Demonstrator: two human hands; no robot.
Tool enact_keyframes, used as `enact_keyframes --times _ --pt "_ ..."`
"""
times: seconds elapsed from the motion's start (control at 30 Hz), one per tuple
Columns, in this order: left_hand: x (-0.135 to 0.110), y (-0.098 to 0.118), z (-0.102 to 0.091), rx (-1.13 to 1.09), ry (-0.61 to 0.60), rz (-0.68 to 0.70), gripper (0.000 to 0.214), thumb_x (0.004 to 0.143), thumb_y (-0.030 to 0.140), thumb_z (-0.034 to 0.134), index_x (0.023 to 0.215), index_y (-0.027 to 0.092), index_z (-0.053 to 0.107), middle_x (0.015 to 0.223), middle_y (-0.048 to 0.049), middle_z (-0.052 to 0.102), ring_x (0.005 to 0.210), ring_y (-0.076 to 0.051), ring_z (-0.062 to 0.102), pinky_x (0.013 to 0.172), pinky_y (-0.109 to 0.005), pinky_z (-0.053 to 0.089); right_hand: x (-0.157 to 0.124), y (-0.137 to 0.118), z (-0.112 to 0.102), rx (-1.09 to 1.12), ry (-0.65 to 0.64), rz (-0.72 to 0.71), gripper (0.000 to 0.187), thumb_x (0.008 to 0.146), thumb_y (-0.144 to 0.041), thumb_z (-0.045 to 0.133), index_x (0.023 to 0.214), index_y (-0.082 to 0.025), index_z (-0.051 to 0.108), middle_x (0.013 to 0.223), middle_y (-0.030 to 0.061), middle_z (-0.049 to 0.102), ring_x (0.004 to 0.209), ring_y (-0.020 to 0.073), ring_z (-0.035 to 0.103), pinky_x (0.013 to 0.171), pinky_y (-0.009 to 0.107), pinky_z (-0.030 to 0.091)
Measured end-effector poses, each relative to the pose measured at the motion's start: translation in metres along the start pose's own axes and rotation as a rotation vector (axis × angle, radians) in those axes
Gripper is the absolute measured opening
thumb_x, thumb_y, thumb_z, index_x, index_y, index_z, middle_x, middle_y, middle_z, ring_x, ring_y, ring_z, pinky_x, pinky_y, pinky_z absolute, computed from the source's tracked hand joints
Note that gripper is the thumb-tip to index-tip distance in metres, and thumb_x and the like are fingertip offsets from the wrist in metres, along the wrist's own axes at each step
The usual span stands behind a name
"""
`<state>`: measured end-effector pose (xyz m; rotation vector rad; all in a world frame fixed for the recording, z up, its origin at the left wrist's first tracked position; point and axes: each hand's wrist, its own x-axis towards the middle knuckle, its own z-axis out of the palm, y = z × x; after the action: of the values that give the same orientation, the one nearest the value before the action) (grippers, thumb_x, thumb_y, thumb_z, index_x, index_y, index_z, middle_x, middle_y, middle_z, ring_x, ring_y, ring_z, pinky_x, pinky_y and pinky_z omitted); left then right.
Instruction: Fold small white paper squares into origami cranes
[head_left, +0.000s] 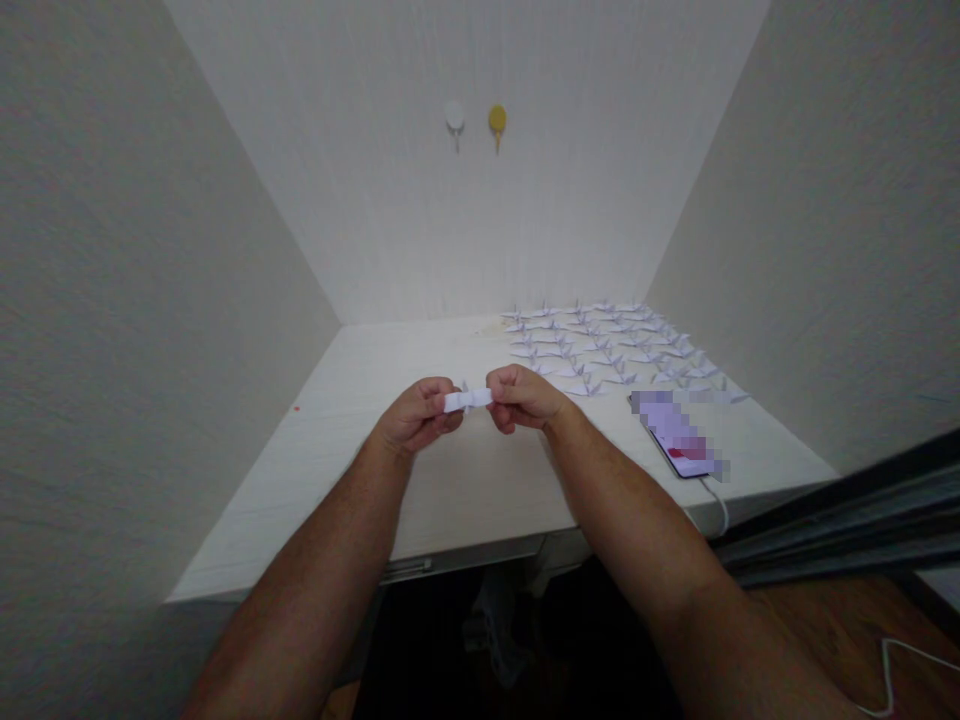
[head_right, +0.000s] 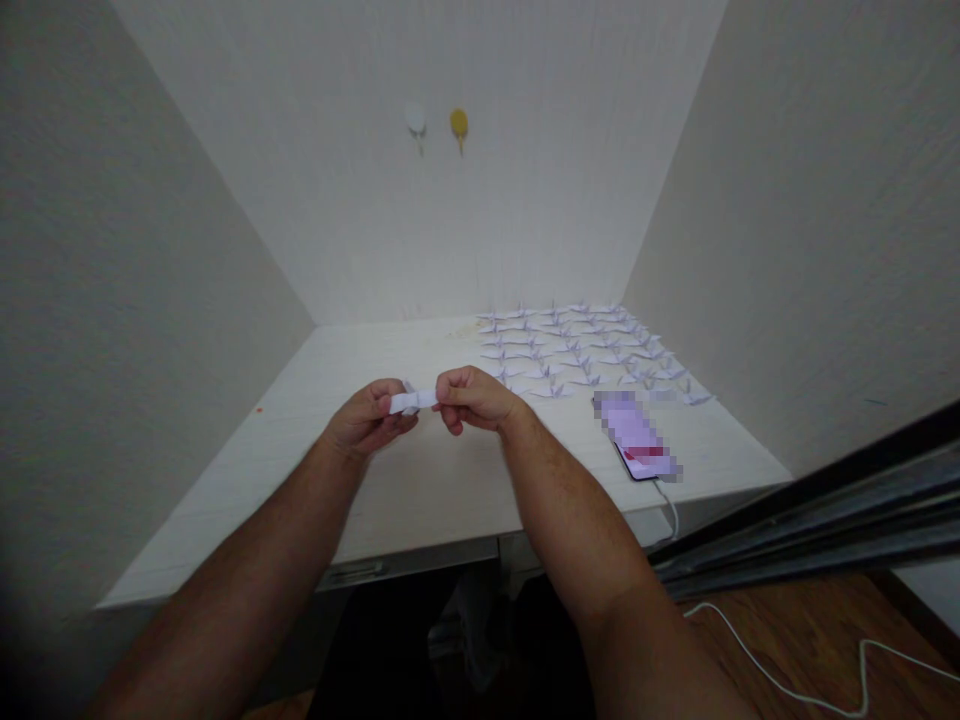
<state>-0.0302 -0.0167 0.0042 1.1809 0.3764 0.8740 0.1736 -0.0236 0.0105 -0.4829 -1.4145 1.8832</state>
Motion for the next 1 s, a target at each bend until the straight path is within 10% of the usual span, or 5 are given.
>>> enact_keyframes --times 0.27,0.57,0.77,1.0 --pt "0.019 -0.007 0.006 0.118 0.65 0.214 0.022 0.062 0.026 0.079 0.066 0.015 0.061 0.055 0.0026 0.058 0.045 -0.006 0.048 0.046 -0.019 0.038 0.022 0.006 -0.001 -0.193 0.795 -0.318 0.032 0.069 -0.034 0.072 0.091 -0.02 0.053 0.059 -0.0063 0.063 0.043 0.0081 0.054 0.043 0.018 0.042" --pt "0.02 -0.016 0.012 0.363 0.581 0.138 0.024 0.065 0.033 0.079 0.071 0.013 0.068 0.062 -0.0041 0.066 0.055 -0.013 0.06 0.057 -0.026 0.048 0.028 0.027 -0.001 -0.62 0.802 -0.404 0.022 0.073 -0.033 0.069 0.091 -0.02 0.064 0.069 -0.0034 0.062 0.062 0.0106 0.06 0.061 0.022 0.049" --pt "0.022 -0.013 0.013 0.492 0.621 0.358 0.047 0.062 0.023 0.081 0.107 0.02 0.069 0.096 -0.0041 0.07 0.073 -0.013 0.065 0.068 -0.027 0.052 0.024 0.025 -0.003 -0.748 0.769 -0.407 0.016 0.075 -0.032 0.067 0.087 -0.022 0.067 0.07 -0.0022 0.064 0.066 0.0125 0.061 0.066 0.024 0.05" --pt "0.021 -0.013 0.015 0.57 0.7 0.374 0.012 0.066 0.022 0.078 0.076 0.017 0.074 0.072 -0.0023 0.07 0.065 -0.013 0.063 0.066 -0.027 0.052 0.022 0.024 0.0 -0.735 0.725 -0.366 0.011 0.075 -0.031 0.067 0.079 -0.02 0.064 0.065 -0.0021 0.064 0.061 0.012 0.061 0.061 0.023 0.048"
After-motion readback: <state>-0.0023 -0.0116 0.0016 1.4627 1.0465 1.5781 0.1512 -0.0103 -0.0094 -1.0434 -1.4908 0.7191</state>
